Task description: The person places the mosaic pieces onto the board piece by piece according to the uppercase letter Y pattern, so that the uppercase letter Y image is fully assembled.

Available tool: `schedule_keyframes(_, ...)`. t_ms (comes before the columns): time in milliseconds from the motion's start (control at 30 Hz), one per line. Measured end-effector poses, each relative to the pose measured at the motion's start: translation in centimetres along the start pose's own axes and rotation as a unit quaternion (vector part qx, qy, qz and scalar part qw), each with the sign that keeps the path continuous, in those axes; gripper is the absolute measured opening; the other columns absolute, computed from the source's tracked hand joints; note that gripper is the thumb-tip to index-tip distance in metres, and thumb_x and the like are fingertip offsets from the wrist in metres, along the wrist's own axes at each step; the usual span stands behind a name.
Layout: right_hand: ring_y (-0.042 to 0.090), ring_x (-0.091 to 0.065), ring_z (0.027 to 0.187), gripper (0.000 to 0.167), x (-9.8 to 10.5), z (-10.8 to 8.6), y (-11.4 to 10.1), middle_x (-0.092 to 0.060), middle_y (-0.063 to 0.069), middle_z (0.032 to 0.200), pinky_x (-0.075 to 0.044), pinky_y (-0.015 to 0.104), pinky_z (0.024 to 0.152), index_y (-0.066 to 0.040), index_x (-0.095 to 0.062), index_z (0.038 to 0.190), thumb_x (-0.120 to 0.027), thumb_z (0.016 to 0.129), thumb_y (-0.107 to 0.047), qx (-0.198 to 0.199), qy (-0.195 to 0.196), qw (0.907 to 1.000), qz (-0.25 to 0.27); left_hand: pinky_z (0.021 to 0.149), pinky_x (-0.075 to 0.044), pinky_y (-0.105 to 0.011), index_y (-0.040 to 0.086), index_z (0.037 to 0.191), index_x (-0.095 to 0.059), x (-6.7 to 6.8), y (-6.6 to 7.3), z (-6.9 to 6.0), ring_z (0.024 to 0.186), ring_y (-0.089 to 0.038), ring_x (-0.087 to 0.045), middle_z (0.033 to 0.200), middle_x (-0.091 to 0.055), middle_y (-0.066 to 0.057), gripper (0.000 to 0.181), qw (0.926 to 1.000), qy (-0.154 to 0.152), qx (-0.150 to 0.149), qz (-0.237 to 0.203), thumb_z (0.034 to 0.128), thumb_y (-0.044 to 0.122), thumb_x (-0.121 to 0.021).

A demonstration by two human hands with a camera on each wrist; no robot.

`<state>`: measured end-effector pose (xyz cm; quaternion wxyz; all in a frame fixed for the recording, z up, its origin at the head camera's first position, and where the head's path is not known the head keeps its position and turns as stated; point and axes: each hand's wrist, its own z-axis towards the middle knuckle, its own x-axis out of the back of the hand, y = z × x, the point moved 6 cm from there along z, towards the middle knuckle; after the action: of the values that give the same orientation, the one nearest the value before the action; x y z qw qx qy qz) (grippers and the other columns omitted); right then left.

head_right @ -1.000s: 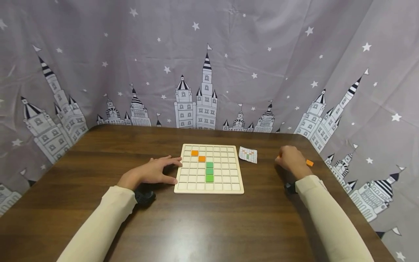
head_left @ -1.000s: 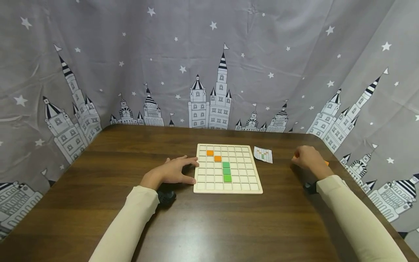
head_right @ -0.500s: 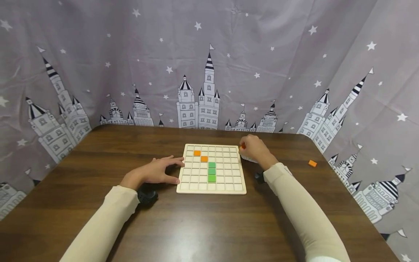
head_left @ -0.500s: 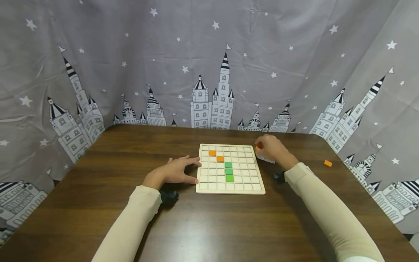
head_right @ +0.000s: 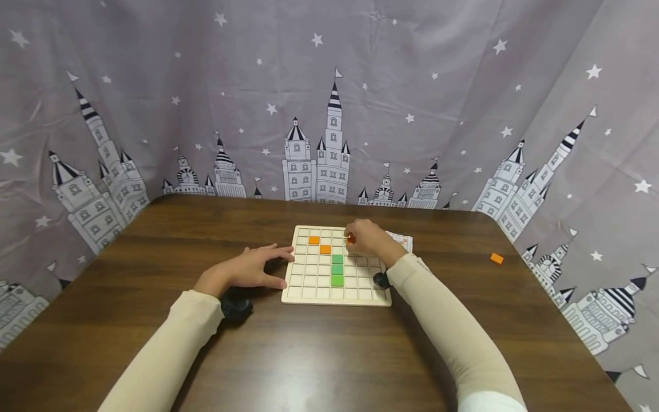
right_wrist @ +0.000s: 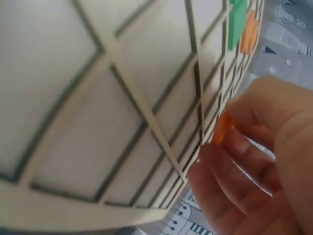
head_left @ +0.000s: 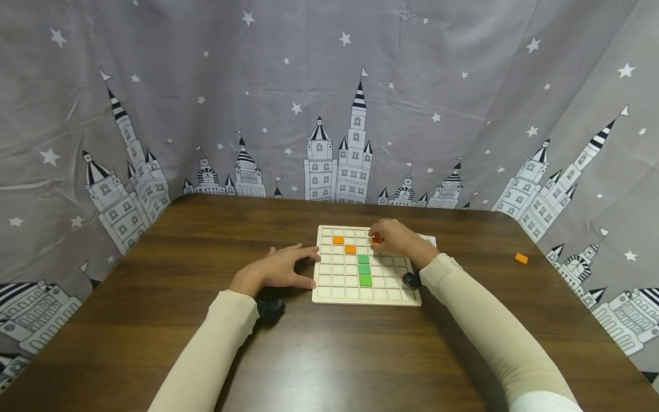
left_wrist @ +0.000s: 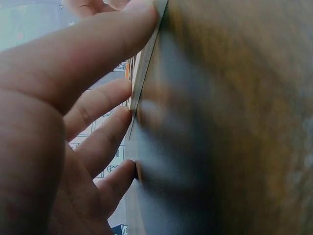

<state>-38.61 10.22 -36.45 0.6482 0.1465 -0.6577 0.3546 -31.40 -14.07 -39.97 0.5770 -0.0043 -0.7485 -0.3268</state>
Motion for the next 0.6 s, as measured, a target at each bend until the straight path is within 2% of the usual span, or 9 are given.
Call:
schedule_keyframes(167, 0.020, -0.055, 0.081, 0.023, -0.77, 0.12, 0.01, -0.062, 0.007, 0.094, -0.049, 0.034, 0.073, -0.003, -0.072, 0.112, -0.074, 0.089, -0.006, -0.017, -0.034, 0.9993, -0.002, 0.108, -0.008, -0.078, 0.026, 0.136, -0.059, -0.05, -0.06, 0.11, 0.150, -0.036, -0.022, 0.160, -0.037, 0.002, 0.059, 1.0000, 0.000, -0.005, 0.004, 0.0851, 0.047, -0.079)
schedule_keyframes(600, 0.019, -0.055, 0.081, 0.016, -0.66, -0.29, -0.82, -0.065, 0.007, 0.094, -0.050, 0.034, 0.074, -0.003, -0.074, 0.106, -0.073, 0.090, -0.004, 0.003, -0.045, 0.9990, -0.006, 0.107, -0.007, -0.079, 0.026, 0.136, -0.060, -0.05, -0.16, 0.10, 0.150, -0.036, -0.021, 0.160, -0.037, 0.002, 0.059, 1.0000, 0.003, -0.008, 0.002, 0.0847, 0.047, -0.080)
